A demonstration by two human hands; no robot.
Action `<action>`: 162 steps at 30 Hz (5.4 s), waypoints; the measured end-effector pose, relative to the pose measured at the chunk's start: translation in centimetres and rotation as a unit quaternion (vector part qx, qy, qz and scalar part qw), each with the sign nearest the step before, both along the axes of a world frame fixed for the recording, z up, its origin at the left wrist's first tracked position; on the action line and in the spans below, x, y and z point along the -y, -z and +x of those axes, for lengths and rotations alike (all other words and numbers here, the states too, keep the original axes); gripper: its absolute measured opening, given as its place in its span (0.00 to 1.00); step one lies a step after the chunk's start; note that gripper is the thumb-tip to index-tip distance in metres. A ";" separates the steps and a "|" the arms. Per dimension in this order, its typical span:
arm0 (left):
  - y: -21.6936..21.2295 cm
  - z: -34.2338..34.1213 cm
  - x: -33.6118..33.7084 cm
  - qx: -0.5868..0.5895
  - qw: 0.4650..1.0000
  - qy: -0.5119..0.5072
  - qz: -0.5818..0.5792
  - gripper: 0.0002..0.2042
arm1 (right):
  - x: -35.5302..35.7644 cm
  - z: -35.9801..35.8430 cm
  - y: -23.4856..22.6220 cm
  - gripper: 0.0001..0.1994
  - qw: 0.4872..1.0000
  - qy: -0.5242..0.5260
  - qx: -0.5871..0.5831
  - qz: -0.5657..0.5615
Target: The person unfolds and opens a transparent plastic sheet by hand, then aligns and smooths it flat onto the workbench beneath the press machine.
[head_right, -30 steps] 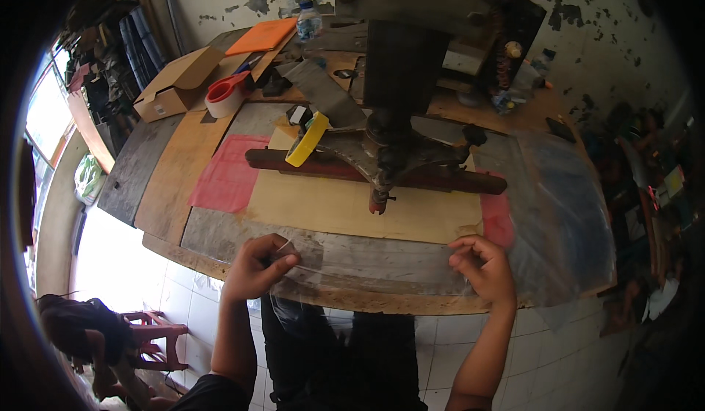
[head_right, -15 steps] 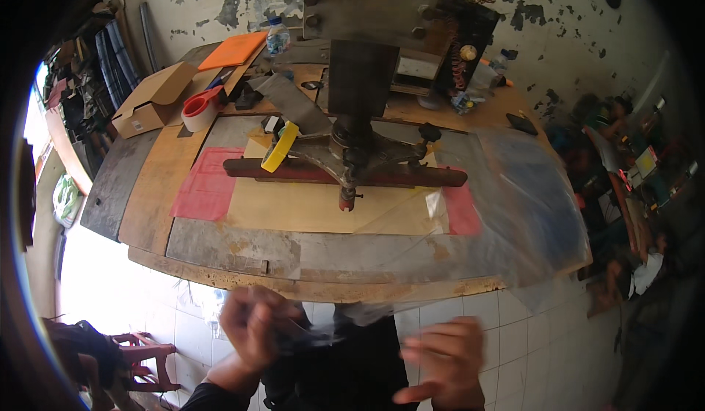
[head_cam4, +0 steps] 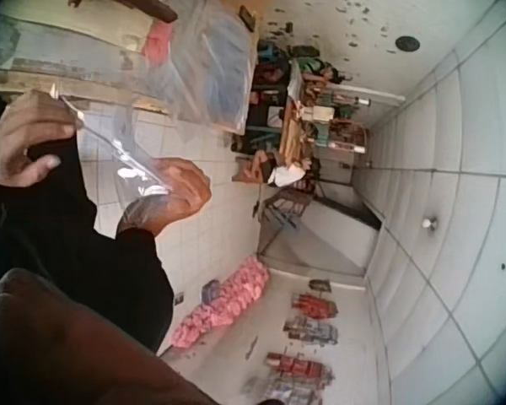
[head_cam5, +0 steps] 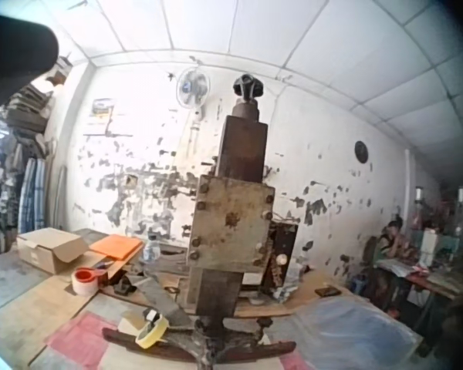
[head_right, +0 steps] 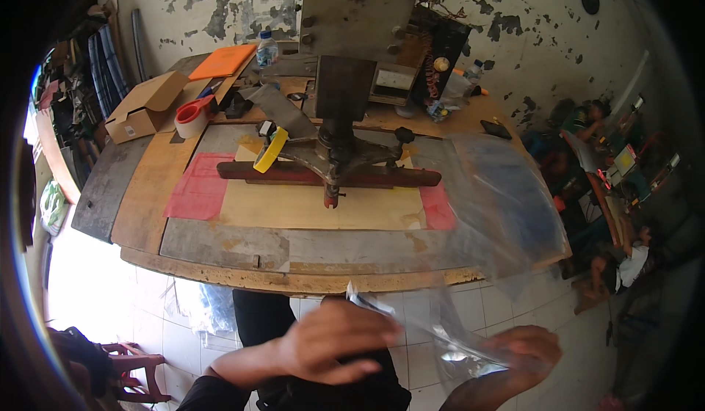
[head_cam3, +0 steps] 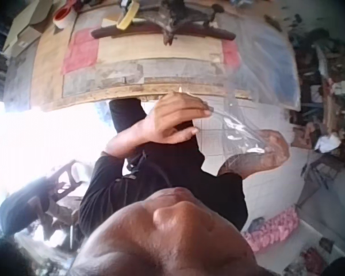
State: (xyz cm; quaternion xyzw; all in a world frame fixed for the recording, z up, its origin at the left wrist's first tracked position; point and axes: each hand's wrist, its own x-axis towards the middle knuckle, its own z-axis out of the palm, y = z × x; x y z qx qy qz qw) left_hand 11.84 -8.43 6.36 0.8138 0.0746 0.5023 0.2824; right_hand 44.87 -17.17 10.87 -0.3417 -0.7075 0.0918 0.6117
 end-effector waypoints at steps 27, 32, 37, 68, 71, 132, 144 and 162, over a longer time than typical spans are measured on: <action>4.2 -4.0 -3.6 0.076 0.819 0.252 -0.511 0.15 | -5.8 6.8 2.5 0.31 0.962 -0.002 -0.130 -0.240; 0.0 -5.1 -4.2 -0.075 0.823 0.116 -0.552 0.12 | -6.6 6.1 4.1 0.37 0.966 0.068 -0.124 -0.217; 3.1 -5.8 -5.0 -0.039 0.836 0.138 -0.530 0.11 | -7.1 3.6 3.5 0.42 0.952 -0.010 -0.129 -0.279; 3.5 -1.6 -3.8 0.028 0.857 0.168 -0.486 0.19 | -7.2 -3.9 4.0 0.27 0.965 0.031 0.211 -0.152; 3.2 -0.9 -3.1 -0.024 0.850 0.161 -0.501 0.16 | -6.3 -7.3 3.0 0.40 0.974 0.025 0.123 -0.191; 2.8 1.4 -2.0 -0.099 0.980 -0.116 -0.128 0.14 | -6.7 -11.6 1.1 0.15 0.961 0.076 0.200 -0.175; 3.2 1.2 -2.1 -0.071 0.978 -0.153 -0.124 0.17 | -7.9 -11.2 1.0 0.11 0.968 0.041 0.099 -0.226; 4.8 -2.4 -1.0 -0.170 0.922 -0.241 -0.252 0.22 | -7.4 -10.0 0.4 0.07 0.971 0.069 0.058 -0.222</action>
